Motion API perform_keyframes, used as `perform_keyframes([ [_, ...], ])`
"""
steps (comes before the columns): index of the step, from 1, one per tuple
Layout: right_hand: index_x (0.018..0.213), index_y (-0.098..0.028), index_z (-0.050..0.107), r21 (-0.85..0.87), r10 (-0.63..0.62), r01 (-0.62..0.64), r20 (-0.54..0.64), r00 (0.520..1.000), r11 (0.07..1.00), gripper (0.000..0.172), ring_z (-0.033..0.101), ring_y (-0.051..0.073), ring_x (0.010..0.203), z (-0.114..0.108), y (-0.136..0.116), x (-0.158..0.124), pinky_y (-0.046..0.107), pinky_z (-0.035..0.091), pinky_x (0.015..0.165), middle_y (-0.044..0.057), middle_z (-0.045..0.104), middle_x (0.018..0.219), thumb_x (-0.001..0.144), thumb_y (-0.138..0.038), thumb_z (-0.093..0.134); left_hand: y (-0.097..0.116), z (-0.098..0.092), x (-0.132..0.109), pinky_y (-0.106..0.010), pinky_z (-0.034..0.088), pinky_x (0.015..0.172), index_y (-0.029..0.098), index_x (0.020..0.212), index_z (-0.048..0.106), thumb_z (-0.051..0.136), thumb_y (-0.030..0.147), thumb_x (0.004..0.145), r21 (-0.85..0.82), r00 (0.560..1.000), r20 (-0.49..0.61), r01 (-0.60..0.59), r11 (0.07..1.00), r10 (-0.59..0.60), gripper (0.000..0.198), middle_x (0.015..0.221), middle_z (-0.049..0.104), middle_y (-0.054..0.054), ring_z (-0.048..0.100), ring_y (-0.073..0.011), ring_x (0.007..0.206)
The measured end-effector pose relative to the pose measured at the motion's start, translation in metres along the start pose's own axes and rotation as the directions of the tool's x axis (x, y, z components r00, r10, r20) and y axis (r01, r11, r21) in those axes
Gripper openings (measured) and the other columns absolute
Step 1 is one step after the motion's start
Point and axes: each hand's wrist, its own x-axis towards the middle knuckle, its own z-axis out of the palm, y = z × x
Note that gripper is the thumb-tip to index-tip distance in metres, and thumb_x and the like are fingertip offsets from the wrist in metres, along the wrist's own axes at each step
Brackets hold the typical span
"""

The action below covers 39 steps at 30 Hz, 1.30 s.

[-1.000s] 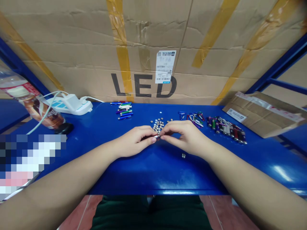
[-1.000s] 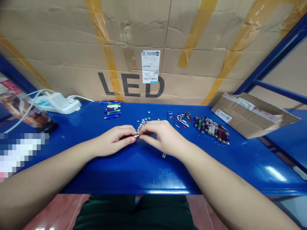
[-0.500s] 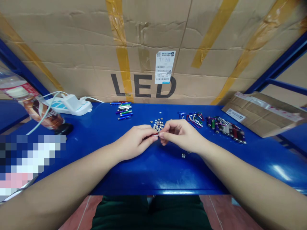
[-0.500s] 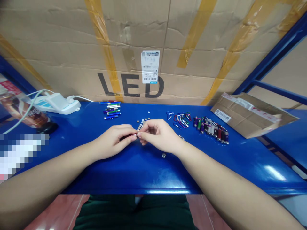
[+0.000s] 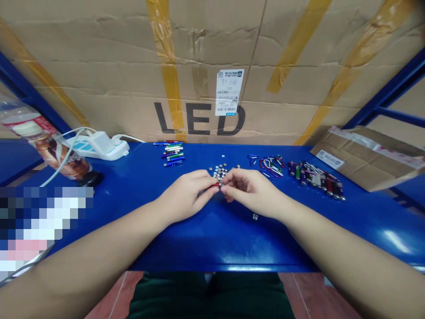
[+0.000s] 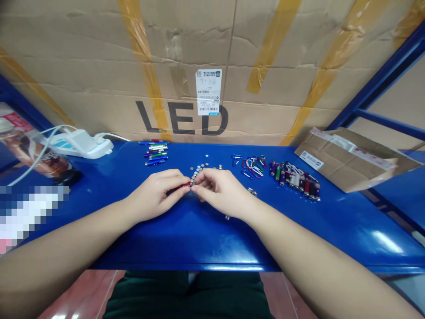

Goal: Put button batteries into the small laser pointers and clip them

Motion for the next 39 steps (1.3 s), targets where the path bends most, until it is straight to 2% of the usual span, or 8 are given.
perform_keyframes([
  [4,0.086,-0.018,0.070,-0.342,-0.152,0.145,0.006,0.988,0.929,0.019,0.060,0.012,0.063,-0.003,-0.005,-0.004,0.025,0.046,0.062,0.000,0.068,0.072,0.096,-0.031,0.062,0.000,0.000,0.000,-0.029,0.054,0.074,0.015,0.101,0.071,0.053,0.022,0.106,0.005,1.000,0.019,-0.016,1.000,0.016,0.021,0.086,0.067,-0.006,0.064,-0.0176,0.080],
  [13,0.076,-0.020,0.053,0.319,0.314,-0.403,0.297,0.902,0.858,0.038,0.030,0.007,0.044,0.002,-0.006,0.001,0.021,0.029,0.042,-0.010,0.035,0.055,0.088,-0.053,0.067,0.002,-0.002,-0.002,-0.029,0.056,0.077,0.014,0.110,0.069,0.045,0.024,0.109,0.118,0.989,0.054,-0.143,0.983,0.137,0.026,0.095,0.069,-0.010,0.065,-0.0184,0.084],
  [16,0.078,-0.020,0.054,-0.069,0.098,-0.087,0.181,0.979,0.994,0.034,0.046,0.013,0.056,-0.001,-0.006,-0.001,0.026,0.041,0.054,-0.002,0.049,0.065,0.101,-0.045,0.051,0.002,-0.002,-0.001,-0.029,0.056,0.078,0.015,0.107,0.069,0.046,0.024,0.108,0.081,0.993,0.091,-0.086,0.993,0.078,0.024,0.094,0.069,-0.008,0.066,-0.0188,0.085],
  [22,0.087,-0.018,0.056,-0.619,-0.295,0.402,0.273,0.916,0.675,0.029,0.053,0.018,0.076,-0.008,-0.007,-0.004,0.033,0.042,0.075,0.006,0.060,0.084,0.108,-0.027,0.039,0.005,-0.002,0.001,-0.029,0.054,0.079,0.017,0.105,0.068,0.050,0.023,0.107,-0.036,0.990,0.132,0.051,0.998,-0.046,0.019,0.089,0.068,-0.005,0.066,-0.0184,0.085],
  [29,0.069,-0.021,0.044,-0.116,-0.058,0.079,0.173,0.983,0.990,0.042,0.036,0.010,0.052,0.003,-0.001,-0.002,0.025,0.032,0.053,-0.005,0.039,0.060,0.106,-0.040,0.041,0.007,-0.003,-0.001,-0.028,0.052,0.074,0.014,0.104,0.067,0.047,0.023,0.108,0.038,0.995,0.062,-0.075,0.996,0.073,0.022,0.086,0.063,-0.006,0.060,-0.0176,0.080],
  [34,0.069,-0.024,0.037,0.363,0.303,-0.428,0.353,0.885,0.828,0.039,0.012,0.007,0.044,0.011,-0.004,0.001,0.021,0.015,0.042,-0.011,0.023,0.056,0.102,-0.043,0.043,0.006,-0.003,-0.002,-0.030,0.053,0.072,0.012,0.106,0.068,0.044,0.023,0.109,0.179,0.989,0.053,-0.145,0.973,0.138,0.027,0.089,0.065,-0.009,0.060,-0.0190,0.079],
  [36,0.070,-0.023,0.040,0.273,0.311,-0.402,0.323,0.894,0.874,0.037,0.018,0.008,0.044,0.010,-0.006,0.001,0.021,0.019,0.042,-0.010,0.028,0.056,0.104,-0.040,0.039,0.005,-0.002,-0.002,-0.030,0.054,0.072,0.013,0.106,0.068,0.043,0.024,0.109,0.179,0.990,0.061,-0.133,0.975,0.124,0.027,0.088,0.065,-0.008,0.061,-0.0190,0.079],
  [39,0.077,-0.020,0.050,-0.145,0.035,-0.018,0.121,0.992,0.989,0.034,0.044,0.013,0.057,0.004,-0.007,-0.001,0.026,0.039,0.056,-0.001,0.049,0.067,0.106,-0.036,0.040,0.006,-0.002,-0.001,-0.029,0.054,0.073,0.015,0.104,0.068,0.046,0.025,0.108,0.079,0.997,0.078,-0.036,0.996,0.030,0.025,0.087,0.067,-0.006,0.064,-0.0184,0.080],
])
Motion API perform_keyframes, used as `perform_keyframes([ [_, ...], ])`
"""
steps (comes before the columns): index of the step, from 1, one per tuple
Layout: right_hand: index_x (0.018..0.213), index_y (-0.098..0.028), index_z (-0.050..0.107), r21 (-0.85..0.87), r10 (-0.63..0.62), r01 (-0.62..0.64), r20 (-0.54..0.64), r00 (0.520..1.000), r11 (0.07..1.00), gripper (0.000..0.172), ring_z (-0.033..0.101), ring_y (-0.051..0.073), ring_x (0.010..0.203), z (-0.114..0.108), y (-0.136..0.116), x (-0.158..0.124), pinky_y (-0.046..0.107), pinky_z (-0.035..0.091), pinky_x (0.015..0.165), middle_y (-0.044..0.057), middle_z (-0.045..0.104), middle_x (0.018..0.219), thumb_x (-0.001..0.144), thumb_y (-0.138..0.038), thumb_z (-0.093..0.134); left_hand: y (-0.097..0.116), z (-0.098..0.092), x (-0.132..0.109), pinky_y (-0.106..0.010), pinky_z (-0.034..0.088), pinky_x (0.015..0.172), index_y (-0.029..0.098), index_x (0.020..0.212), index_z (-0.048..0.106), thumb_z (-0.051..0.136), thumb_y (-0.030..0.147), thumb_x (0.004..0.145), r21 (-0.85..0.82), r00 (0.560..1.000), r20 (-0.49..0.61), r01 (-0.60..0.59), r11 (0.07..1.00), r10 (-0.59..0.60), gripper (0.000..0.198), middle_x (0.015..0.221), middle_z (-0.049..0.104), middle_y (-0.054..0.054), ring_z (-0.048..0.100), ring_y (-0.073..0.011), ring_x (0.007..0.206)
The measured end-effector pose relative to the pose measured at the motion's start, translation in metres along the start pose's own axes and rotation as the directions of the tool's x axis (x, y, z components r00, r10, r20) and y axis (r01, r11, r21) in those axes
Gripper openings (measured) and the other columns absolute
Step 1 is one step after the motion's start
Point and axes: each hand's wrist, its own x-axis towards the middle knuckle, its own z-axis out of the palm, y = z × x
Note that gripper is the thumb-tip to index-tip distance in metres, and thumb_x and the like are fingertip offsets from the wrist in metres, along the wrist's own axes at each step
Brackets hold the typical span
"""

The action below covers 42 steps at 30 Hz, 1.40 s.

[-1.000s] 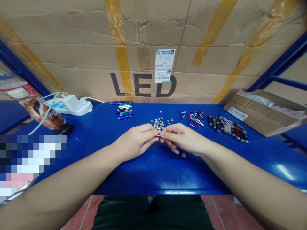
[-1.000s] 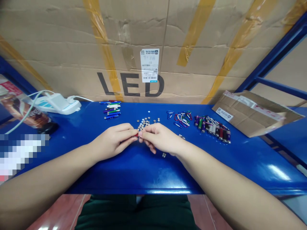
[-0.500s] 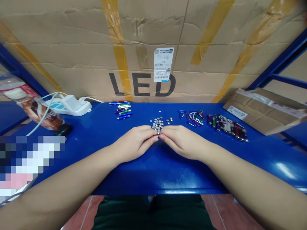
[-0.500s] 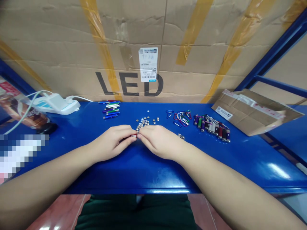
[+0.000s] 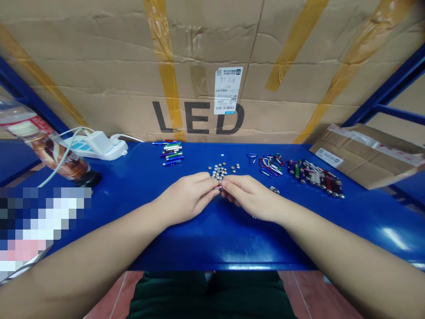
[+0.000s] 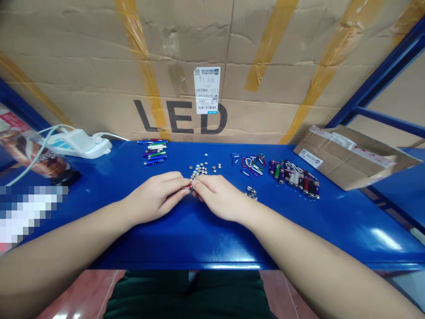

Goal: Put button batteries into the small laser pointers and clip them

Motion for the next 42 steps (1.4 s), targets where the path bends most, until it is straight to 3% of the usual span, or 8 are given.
perform_keyframes([
  [3,0.092,-0.019,0.059,-0.435,-0.316,0.283,-0.005,0.949,0.855,0.023,0.057,0.019,0.082,-0.007,0.000,-0.004,0.033,0.045,0.078,0.007,0.064,0.090,0.106,-0.029,0.044,0.001,-0.001,0.002,-0.029,0.053,0.073,0.017,0.100,0.069,0.049,0.025,0.107,-0.140,0.995,0.035,0.103,0.985,-0.099,0.023,0.087,0.071,-0.005,0.067,-0.0180,0.081],
  [8,0.088,-0.019,0.058,-0.533,-0.435,0.398,0.061,0.898,0.747,0.026,0.054,0.019,0.077,-0.011,0.002,-0.006,0.032,0.043,0.075,0.005,0.062,0.082,0.107,-0.025,0.042,0.001,-0.003,0.002,-0.028,0.051,0.073,0.017,0.095,0.069,0.049,0.024,0.107,-0.199,0.995,0.036,0.096,0.975,-0.090,0.025,0.087,0.073,-0.005,0.068,-0.0173,0.079],
  [14,0.073,-0.019,0.056,0.064,-0.072,0.070,0.017,0.997,0.995,0.034,0.042,0.011,0.054,-0.001,0.003,-0.001,0.024,0.036,0.054,-0.004,0.047,0.060,0.101,-0.037,0.049,-0.001,-0.003,-0.002,-0.026,0.050,0.069,0.017,0.105,0.067,0.044,0.027,0.109,-0.024,0.999,0.016,-0.040,0.999,0.041,0.026,0.082,0.065,-0.004,0.062,-0.0163,0.075],
  [20,0.070,-0.020,0.049,0.544,0.238,-0.361,0.285,0.929,0.757,0.034,0.018,0.005,0.043,0.001,0.000,0.001,0.019,0.015,0.040,-0.010,0.033,0.055,0.091,-0.044,0.060,-0.003,0.000,-0.002,-0.027,0.050,0.068,0.015,0.106,0.066,0.041,0.028,0.110,0.124,0.990,-0.035,-0.133,0.983,0.139,0.029,0.081,0.064,-0.005,0.062,-0.0174,0.074],
  [25,0.080,-0.019,0.056,-0.094,-0.079,0.078,-0.002,0.997,0.992,0.030,0.049,0.014,0.062,-0.003,0.002,-0.002,0.027,0.042,0.059,0.001,0.054,0.070,0.103,-0.035,0.046,-0.003,0.001,-0.001,-0.028,0.052,0.073,0.016,0.104,0.068,0.045,0.026,0.108,-0.010,0.999,0.044,0.021,1.000,-0.021,0.026,0.087,0.070,-0.006,0.067,-0.0186,0.080],
  [29,0.094,-0.018,0.060,-0.555,-0.416,0.391,0.086,0.905,0.734,0.023,0.057,0.020,0.082,-0.008,0.005,-0.005,0.034,0.046,0.080,0.008,0.065,0.091,0.107,-0.024,0.042,-0.002,-0.002,0.000,-0.028,0.049,0.071,0.016,0.099,0.067,0.045,0.028,0.108,-0.139,0.991,0.081,0.115,0.984,-0.105,0.026,0.085,0.072,-0.004,0.068,-0.0177,0.077],
  [37,0.092,-0.017,0.061,-0.663,-0.512,0.494,0.189,0.838,0.563,0.026,0.053,0.019,0.075,-0.010,0.004,-0.008,0.031,0.043,0.074,0.007,0.062,0.084,0.107,-0.021,0.040,0.003,-0.005,0.001,-0.027,0.047,0.071,0.017,0.095,0.066,0.044,0.030,0.109,-0.226,0.984,0.160,0.119,0.967,-0.083,0.030,0.083,0.070,-0.004,0.066,-0.0170,0.076],
  [42,0.078,-0.019,0.052,-0.512,-0.472,0.463,0.122,0.873,0.724,0.032,0.046,0.013,0.063,-0.007,0.001,-0.008,0.027,0.037,0.065,0.000,0.054,0.071,0.108,-0.023,0.041,0.002,-0.005,-0.001,-0.028,0.047,0.070,0.016,0.093,0.065,0.042,0.032,0.109,-0.160,0.988,0.141,0.088,0.983,-0.066,0.033,0.082,0.069,-0.004,0.064,-0.0178,0.075],
])
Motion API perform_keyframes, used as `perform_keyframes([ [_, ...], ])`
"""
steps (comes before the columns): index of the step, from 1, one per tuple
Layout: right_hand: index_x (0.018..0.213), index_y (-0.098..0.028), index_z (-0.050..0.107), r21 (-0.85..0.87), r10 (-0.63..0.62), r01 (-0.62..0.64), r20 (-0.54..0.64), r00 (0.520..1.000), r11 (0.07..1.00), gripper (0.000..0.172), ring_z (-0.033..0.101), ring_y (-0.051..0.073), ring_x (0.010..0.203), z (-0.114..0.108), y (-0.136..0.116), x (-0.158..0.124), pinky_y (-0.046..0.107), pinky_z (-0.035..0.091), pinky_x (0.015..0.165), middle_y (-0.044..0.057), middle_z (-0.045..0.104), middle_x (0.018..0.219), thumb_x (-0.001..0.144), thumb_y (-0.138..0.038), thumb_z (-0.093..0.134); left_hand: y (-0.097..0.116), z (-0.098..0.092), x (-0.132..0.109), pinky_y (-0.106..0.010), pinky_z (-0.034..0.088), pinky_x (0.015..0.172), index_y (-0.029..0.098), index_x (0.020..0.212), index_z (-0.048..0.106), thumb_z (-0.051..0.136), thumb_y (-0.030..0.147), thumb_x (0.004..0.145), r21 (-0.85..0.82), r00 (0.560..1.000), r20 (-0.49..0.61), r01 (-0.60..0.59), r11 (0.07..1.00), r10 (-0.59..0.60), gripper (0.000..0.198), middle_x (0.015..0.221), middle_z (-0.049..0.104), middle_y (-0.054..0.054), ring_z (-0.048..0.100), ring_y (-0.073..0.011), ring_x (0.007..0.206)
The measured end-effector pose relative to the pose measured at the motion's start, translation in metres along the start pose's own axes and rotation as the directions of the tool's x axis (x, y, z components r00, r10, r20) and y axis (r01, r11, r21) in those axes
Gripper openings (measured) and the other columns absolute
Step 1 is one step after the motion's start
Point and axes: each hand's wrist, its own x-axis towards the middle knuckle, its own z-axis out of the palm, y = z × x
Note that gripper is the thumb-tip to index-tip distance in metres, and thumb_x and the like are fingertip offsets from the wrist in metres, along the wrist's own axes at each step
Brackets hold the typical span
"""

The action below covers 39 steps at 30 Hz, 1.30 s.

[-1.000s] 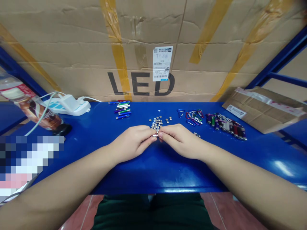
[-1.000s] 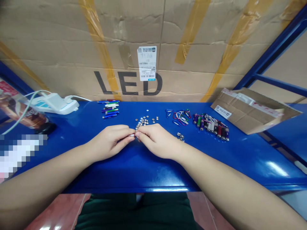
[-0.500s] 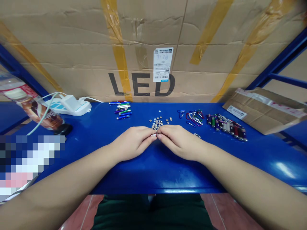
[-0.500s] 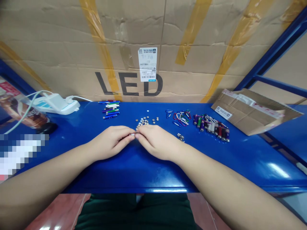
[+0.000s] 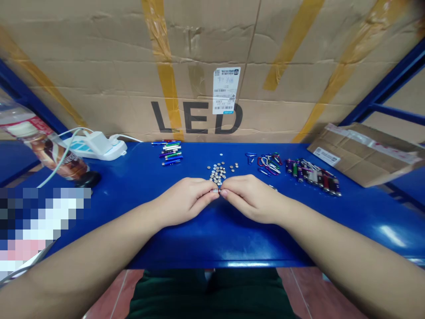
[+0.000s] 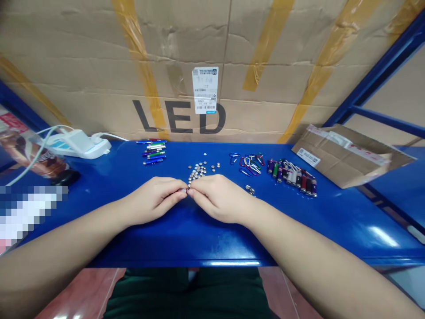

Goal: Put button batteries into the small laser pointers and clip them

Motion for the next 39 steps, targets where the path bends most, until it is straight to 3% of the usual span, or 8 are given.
perform_keyframes([
  [6,0.067,-0.020,0.042,0.330,0.207,-0.203,0.023,0.978,0.922,0.042,0.038,0.010,0.057,0.007,-0.003,0.004,0.024,0.032,0.057,-0.005,0.040,0.060,0.107,-0.033,0.042,-0.003,0.001,-0.003,-0.029,0.049,0.071,0.016,0.094,0.066,0.040,0.033,0.110,0.097,0.999,-0.031,-0.033,0.995,0.036,0.035,0.085,0.070,-0.006,0.066,-0.0197,0.078],
  [9,0.072,-0.019,0.055,0.366,0.258,-0.266,0.070,0.964,0.892,0.041,0.048,0.012,0.060,0.002,-0.002,0.005,0.025,0.039,0.062,-0.003,0.050,0.063,0.107,-0.035,0.041,-0.004,0.001,-0.002,-0.030,0.050,0.074,0.016,0.098,0.067,0.041,0.033,0.110,0.088,1.000,-0.026,-0.011,0.996,0.013,0.033,0.089,0.071,-0.006,0.068,-0.0201,0.082],
  [12,0.081,-0.017,0.066,0.199,0.268,-0.263,0.004,0.964,0.944,0.040,0.061,0.016,0.070,-0.017,0.007,0.000,0.028,0.045,0.071,0.003,0.067,0.075,0.107,-0.034,0.040,-0.006,0.000,0.000,-0.031,0.051,0.080,0.017,0.106,0.068,0.043,0.032,0.109,0.056,0.998,-0.024,0.052,0.997,-0.051,0.029,0.096,0.073,-0.007,0.069,-0.0212,0.090],
  [15,0.093,-0.019,0.072,-0.080,0.276,-0.281,-0.069,0.959,0.956,0.022,0.066,0.021,0.084,-0.039,0.020,-0.010,0.033,0.047,0.079,0.006,0.074,0.093,0.099,-0.032,0.056,-0.010,-0.003,0.002,-0.033,0.051,0.083,0.017,0.108,0.068,0.046,0.035,0.108,0.035,0.992,-0.024,0.123,0.992,-0.122,0.029,0.101,0.074,-0.007,0.069,-0.0225,0.093],
  [19,0.098,-0.022,0.077,-0.234,0.356,-0.316,0.153,0.922,0.919,0.013,0.067,0.024,0.091,-0.046,0.032,-0.020,0.037,0.049,0.084,0.006,0.076,0.097,0.087,-0.027,0.071,-0.015,-0.005,0.003,-0.034,0.052,0.082,0.018,0.109,0.070,0.047,0.038,0.106,-0.015,0.976,0.006,0.219,0.976,-0.219,0.031,0.103,0.075,-0.007,0.070,-0.0226,0.093],
  [29,0.106,-0.019,0.075,-0.218,0.529,-0.483,0.309,0.790,0.848,0.026,0.066,0.019,0.078,-0.025,0.023,-0.007,0.029,0.048,0.070,0.004,0.076,0.092,0.086,-0.009,0.062,-0.018,-0.002,0.003,-0.036,0.053,0.090,0.017,0.118,0.071,0.049,0.039,0.104,-0.096,0.964,-0.001,0.263,0.960,-0.265,0.034,0.112,0.077,-0.009,0.071,-0.0246,0.102],
  [35,0.101,-0.018,0.069,-0.266,0.448,-0.374,0.329,0.831,0.888,0.018,0.064,0.022,0.093,-0.024,0.024,-0.011,0.032,0.050,0.083,0.009,0.068,0.107,0.090,-0.009,0.057,-0.018,-0.002,0.002,-0.034,0.054,0.084,0.020,0.127,0.067,0.053,0.037,0.103,-0.211,0.949,0.031,0.312,0.926,-0.313,0.033,0.098,0.077,-0.006,0.072,-0.0219,0.092],
  [39,0.100,-0.019,0.065,-0.259,0.419,-0.346,0.324,0.848,0.902,0.013,0.064,0.021,0.092,-0.026,0.027,-0.014,0.033,0.050,0.082,0.009,0.066,0.108,0.095,-0.013,0.055,-0.016,-0.002,0.000,-0.027,0.052,0.067,0.022,0.136,0.060,0.055,0.037,0.103,-0.384,0.936,0.104,0.349,0.855,-0.336,0.036,0.094,0.075,-0.002,0.065,-0.0133,0.066],
])
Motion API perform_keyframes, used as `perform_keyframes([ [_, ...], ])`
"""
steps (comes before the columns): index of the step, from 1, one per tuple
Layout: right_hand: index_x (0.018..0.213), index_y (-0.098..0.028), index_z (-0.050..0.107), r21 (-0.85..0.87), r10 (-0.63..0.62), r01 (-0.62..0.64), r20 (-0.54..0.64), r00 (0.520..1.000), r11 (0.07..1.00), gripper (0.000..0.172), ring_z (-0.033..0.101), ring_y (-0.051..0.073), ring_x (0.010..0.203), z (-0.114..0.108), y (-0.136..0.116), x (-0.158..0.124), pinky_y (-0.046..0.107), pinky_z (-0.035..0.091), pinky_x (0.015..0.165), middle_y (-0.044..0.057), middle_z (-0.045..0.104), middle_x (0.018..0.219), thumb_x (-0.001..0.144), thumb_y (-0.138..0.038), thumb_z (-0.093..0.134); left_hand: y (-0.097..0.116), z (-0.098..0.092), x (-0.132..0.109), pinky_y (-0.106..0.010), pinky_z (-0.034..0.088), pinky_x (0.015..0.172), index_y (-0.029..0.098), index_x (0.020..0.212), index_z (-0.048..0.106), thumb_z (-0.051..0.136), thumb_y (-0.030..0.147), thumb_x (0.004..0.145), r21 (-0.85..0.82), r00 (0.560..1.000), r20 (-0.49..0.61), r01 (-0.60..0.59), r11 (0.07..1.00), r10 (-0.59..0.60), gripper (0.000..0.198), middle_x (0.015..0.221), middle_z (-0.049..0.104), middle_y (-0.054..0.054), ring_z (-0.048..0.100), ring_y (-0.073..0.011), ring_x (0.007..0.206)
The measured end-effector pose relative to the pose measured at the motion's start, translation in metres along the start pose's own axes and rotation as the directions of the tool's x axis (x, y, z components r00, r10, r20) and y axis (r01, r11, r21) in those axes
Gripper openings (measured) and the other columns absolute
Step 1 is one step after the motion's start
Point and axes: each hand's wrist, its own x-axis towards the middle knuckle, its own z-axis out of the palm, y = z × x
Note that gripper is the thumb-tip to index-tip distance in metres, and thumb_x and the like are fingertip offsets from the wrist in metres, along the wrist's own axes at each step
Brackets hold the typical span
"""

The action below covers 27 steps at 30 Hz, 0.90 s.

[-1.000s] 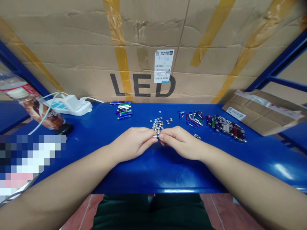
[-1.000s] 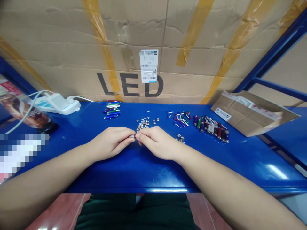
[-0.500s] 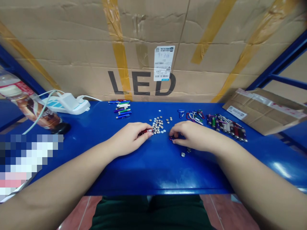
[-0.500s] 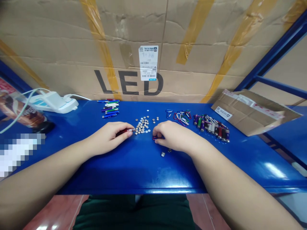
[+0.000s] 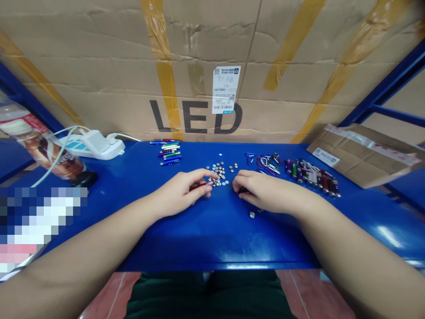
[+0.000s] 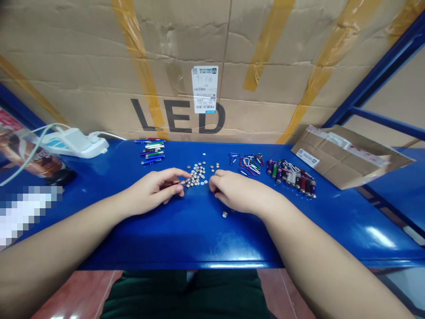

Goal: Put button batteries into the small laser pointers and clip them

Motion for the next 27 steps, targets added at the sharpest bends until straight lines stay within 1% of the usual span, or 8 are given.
perform_keyframes([
  [3,0.092,-0.020,0.060,0.046,-0.029,0.034,-0.101,0.994,0.998,0.007,0.063,0.020,0.084,-0.004,0.000,-0.001,0.033,0.049,0.078,0.006,0.068,0.096,0.094,-0.013,0.057,-0.001,0.002,0.001,-0.024,0.047,0.057,0.020,0.133,0.060,0.049,0.039,0.105,-0.130,0.999,0.016,0.043,0.991,-0.042,0.035,0.093,0.072,-0.003,0.055,-0.0093,0.055],
  [5,0.097,-0.020,0.058,0.194,-0.018,0.064,-0.227,0.974,0.979,0.004,0.065,0.018,0.077,-0.006,-0.001,-0.002,0.032,0.050,0.073,0.003,0.068,0.089,0.096,-0.017,0.059,-0.002,0.004,0.002,-0.023,0.044,0.056,0.017,0.129,0.060,0.046,0.039,0.106,-0.216,0.999,0.011,0.055,0.975,-0.053,0.035,0.088,0.069,-0.003,0.051,-0.0091,0.056],
  [7,0.103,-0.021,0.057,0.432,0.027,0.131,-0.341,0.940,0.892,0.007,0.067,0.016,0.072,-0.005,-0.005,-0.001,0.031,0.053,0.069,0.001,0.068,0.083,0.097,-0.024,0.061,-0.003,0.005,0.004,-0.023,0.041,0.055,0.015,0.127,0.060,0.045,0.040,0.106,-0.298,0.998,0.012,0.057,0.953,-0.056,0.036,0.083,0.064,-0.001,0.047,-0.0088,0.056],
  [9,0.101,-0.021,0.058,0.648,0.081,0.217,-0.396,0.915,0.730,0.013,0.070,0.015,0.068,-0.001,-0.009,0.003,0.031,0.057,0.068,-0.001,0.068,0.079,0.096,-0.031,0.066,-0.004,0.006,0.005,-0.023,0.039,0.054,0.015,0.124,0.059,0.045,0.042,0.106,-0.359,0.998,0.021,0.057,0.932,-0.053,0.035,0.080,0.060,0.000,0.045,-0.0086,0.055],
  [15,0.097,-0.017,0.071,0.951,0.210,0.200,-0.251,0.945,0.235,0.037,0.075,0.015,0.069,0.014,-0.014,0.021,0.031,0.065,0.070,0.002,0.076,0.080,0.075,-0.039,0.090,-0.003,0.005,0.005,-0.022,0.033,0.052,0.017,0.121,0.057,0.058,0.045,0.100,-0.441,0.995,0.051,0.097,0.892,-0.083,0.035,0.071,0.046,0.006,0.041,-0.0092,0.056],
  [18,0.098,-0.016,0.074,0.982,0.195,0.147,-0.169,0.966,0.122,0.041,0.077,0.015,0.071,0.017,-0.012,0.024,0.029,0.066,0.071,0.002,0.078,0.081,0.068,-0.035,0.096,-0.001,0.005,0.004,-0.022,0.031,0.051,0.017,0.121,0.056,0.062,0.046,0.099,-0.451,0.994,0.082,0.097,0.887,-0.067,0.037,0.070,0.043,0.007,0.039,-0.0092,0.056],
  [21,0.096,-0.016,0.073,0.970,0.187,0.168,-0.201,0.962,0.175,0.041,0.076,0.016,0.068,0.017,-0.013,0.023,0.029,0.066,0.068,0.002,0.077,0.078,0.069,-0.037,0.095,0.000,0.005,0.003,-0.023,0.034,0.054,0.016,0.119,0.056,0.058,0.046,0.101,-0.453,0.993,0.109,0.083,0.888,-0.037,0.036,0.073,0.048,0.005,0.042,-0.0096,0.058],
  [27,0.084,-0.017,0.069,0.790,0.147,0.281,-0.420,0.895,0.544,0.031,0.072,0.016,0.069,0.019,-0.016,0.020,0.031,0.062,0.069,0.004,0.075,0.076,0.085,-0.046,0.080,0.002,0.002,0.003,-0.025,0.038,0.060,0.016,0.100,0.061,0.052,0.046,0.103,-0.320,0.996,0.087,0.031,0.947,-0.003,0.032,0.075,0.048,0.003,0.044,-0.0118,0.064],
])
